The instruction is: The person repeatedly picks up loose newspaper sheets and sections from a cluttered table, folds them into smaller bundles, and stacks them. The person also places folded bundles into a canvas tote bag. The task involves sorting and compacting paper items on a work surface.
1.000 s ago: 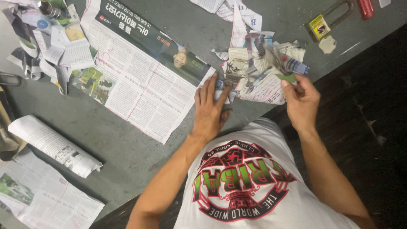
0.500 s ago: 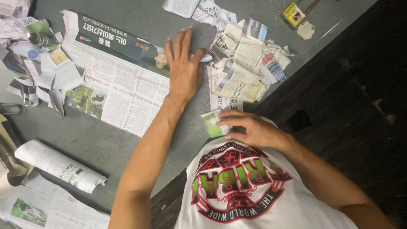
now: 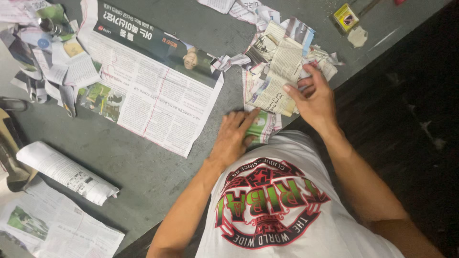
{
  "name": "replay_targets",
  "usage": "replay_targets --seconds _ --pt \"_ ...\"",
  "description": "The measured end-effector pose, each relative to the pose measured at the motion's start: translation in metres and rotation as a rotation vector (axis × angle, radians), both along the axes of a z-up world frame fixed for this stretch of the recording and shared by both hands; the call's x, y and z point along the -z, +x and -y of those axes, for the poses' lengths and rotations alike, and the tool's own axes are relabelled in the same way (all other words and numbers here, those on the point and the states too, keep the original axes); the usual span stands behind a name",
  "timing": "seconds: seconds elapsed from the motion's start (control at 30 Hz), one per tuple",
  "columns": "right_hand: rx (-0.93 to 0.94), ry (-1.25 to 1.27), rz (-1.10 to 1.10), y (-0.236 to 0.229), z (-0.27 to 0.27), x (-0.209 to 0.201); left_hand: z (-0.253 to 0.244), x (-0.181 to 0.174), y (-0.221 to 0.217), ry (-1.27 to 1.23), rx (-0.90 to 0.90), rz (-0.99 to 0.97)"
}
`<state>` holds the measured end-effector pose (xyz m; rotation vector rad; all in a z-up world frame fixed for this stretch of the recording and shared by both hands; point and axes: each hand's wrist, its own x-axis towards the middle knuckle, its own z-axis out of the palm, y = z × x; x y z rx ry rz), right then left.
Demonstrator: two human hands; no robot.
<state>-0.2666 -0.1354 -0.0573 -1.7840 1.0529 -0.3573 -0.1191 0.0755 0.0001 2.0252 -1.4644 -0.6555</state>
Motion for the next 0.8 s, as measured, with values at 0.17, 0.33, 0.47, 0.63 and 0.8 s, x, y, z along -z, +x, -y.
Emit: replay_targets --seconds 0.17,0.33,0.47,0.63,0.8 --pt "0.203 0.307 0.32 0.02 0.007 0.0 0.001 0.017 0.014 -0.109 -0.04 0.086" --pt "0.123 0.413 0.451 -0.002 -0.011 -0.027 -0.013 -0.001 0.036 -0.138 -0.178 0.236" --pt "-0.24 0.088 0.26 -0.01 -0.042 -0.056 -0.028 -0.032 0.029 -0.113 -0.321 0.145" --pt "-0.891 0.202 0.326 0.001 -0.065 -0.055 -0.037 -0.037 -0.008 0.077 -0.769 -0.78" --pt "-0.884 0.25 0.275 -0.001 -0.062 -0.05 -0.039 -0.013 -0.032 -0.061 -0.734 -0.662"
